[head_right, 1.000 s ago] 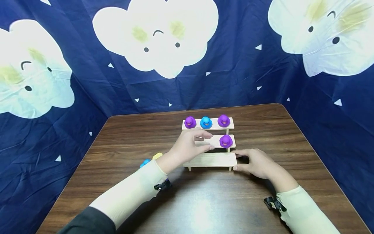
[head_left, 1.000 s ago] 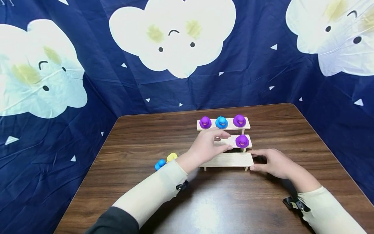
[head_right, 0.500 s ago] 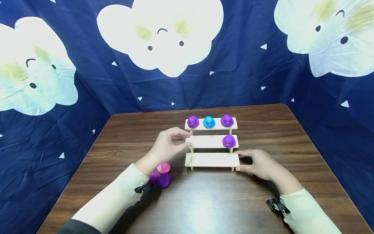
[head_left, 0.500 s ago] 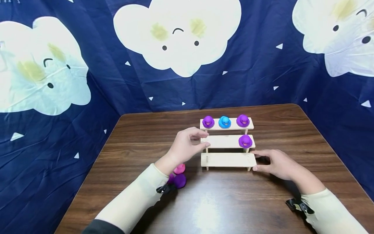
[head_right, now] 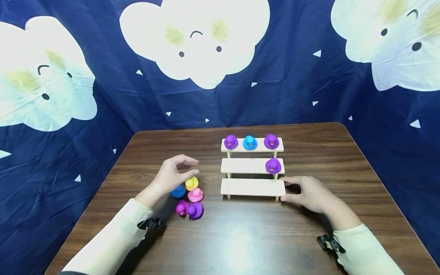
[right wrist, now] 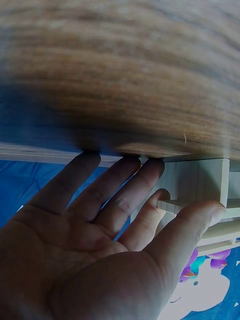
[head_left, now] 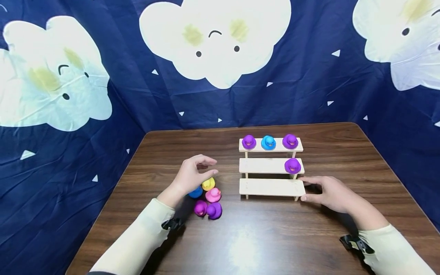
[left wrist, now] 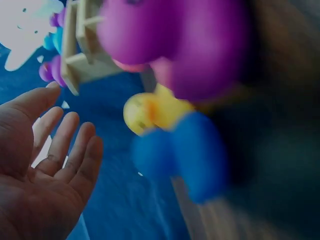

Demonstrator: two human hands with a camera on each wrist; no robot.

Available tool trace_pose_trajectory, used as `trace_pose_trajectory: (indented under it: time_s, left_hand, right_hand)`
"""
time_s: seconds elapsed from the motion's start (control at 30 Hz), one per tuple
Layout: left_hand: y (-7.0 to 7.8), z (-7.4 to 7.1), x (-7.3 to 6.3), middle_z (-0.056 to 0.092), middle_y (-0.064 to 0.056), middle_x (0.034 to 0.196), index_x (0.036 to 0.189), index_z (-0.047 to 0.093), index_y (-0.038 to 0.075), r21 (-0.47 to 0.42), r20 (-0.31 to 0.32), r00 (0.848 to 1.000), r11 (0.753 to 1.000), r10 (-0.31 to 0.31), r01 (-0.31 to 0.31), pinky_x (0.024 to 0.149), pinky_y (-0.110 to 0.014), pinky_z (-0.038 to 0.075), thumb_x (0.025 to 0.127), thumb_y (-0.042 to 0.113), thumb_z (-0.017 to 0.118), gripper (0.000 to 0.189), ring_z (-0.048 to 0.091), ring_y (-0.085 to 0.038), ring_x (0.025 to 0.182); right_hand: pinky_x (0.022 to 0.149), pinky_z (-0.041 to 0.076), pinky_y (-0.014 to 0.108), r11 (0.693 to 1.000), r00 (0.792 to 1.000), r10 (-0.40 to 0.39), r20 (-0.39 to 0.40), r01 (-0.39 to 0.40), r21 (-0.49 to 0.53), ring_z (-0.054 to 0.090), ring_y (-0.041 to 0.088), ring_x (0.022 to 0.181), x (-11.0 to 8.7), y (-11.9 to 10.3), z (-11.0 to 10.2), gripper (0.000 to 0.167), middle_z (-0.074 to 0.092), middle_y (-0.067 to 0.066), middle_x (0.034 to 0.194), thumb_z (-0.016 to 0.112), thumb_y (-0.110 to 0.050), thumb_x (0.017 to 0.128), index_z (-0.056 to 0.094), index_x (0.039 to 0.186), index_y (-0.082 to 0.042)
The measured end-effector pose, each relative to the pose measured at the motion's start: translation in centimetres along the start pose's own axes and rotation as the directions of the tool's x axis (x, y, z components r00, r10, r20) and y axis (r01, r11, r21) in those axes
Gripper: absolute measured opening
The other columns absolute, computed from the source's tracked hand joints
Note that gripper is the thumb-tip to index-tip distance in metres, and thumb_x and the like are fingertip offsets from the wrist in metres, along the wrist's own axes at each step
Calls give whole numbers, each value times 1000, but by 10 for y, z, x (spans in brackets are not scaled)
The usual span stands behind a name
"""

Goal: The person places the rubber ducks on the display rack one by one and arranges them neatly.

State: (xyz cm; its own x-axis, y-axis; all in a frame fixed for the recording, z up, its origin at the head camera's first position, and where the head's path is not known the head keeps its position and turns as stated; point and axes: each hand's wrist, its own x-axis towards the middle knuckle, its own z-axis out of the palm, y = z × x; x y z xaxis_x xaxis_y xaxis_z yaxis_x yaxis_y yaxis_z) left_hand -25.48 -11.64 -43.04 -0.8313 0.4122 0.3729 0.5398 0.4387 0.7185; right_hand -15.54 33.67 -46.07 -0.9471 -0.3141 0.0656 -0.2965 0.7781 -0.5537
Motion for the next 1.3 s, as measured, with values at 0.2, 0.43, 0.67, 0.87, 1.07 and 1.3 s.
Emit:
trace_pose_trajectory:
  time_s: [0.2, 0.43, 0.67, 0.87, 1.07, 1.3]
  left_hand:
    - [-21, -13, -18, 77, -12, 106, 108, 78, 2, 40, 6, 997, 996, -78, 77, 91, -49, 61, 86, 11, 89, 26, 74, -34, 101]
    - [-35, -25, -36, 77, -8, 105, 109, 78, 3, 67, 27, 990, 988, -139, 136, 90, -44, 62, 87, 13, 88, 27, 75, -27, 101]
    - [-44, -33, -51, 78, -5, 105, 110, 78, 6, 108, 60, 979, 976, -197, 190, 88, -45, 62, 87, 17, 89, 27, 75, -21, 98]
    - [-42, -38, -59, 77, 3, 99, 102, 80, 14, 170, 90, 965, 958, -248, 230, 86, -45, 62, 88, 22, 88, 18, 73, -17, 92]
    - [-38, -39, -60, 75, 6, 96, 102, 81, 16, 214, 106, 963, 951, -248, 221, 83, -42, 62, 90, 19, 85, 12, 71, -13, 88]
    - [-36, -37, -61, 74, 3, 104, 107, 83, 13, 195, 115, 977, 968, -181, 156, 93, -43, 61, 89, 2, 81, 21, 72, -19, 102]
  right_hand:
    - [97, 53, 60, 1000, 1000, 5, -2, -5, -12, 65, 32, 120, -1, -2, -2, 61, 75, 2, 123, 83, -48, 88, 70, 138, -16]
    - [98, 53, 60, 1000, 1000, 5, 4, -5, -5, 64, 32, 121, -1, -2, -3, 60, 75, 2, 124, 83, -47, 88, 70, 138, -15]
    - [96, 54, 58, 1000, 1000, -3, -3, 3, -16, 65, 31, 119, 0, -1, -3, 62, 75, 2, 124, 83, -49, 88, 70, 138, -15]
    - [97, 53, 58, 1000, 1000, -1, 1, 1, -14, 65, 30, 119, 0, -1, -2, 60, 75, 1, 124, 84, -48, 88, 70, 138, -17]
    - [96, 54, 58, 1000, 1000, -8, -3, 8, -17, 65, 30, 119, -1, -2, -2, 61, 75, 1, 123, 83, -48, 88, 70, 138, -16]
    - [97, 53, 59, 1000, 1000, -17, -6, 17, -17, 65, 31, 120, -1, -2, -2, 60, 75, -1, 122, 83, -48, 88, 70, 137, -16]
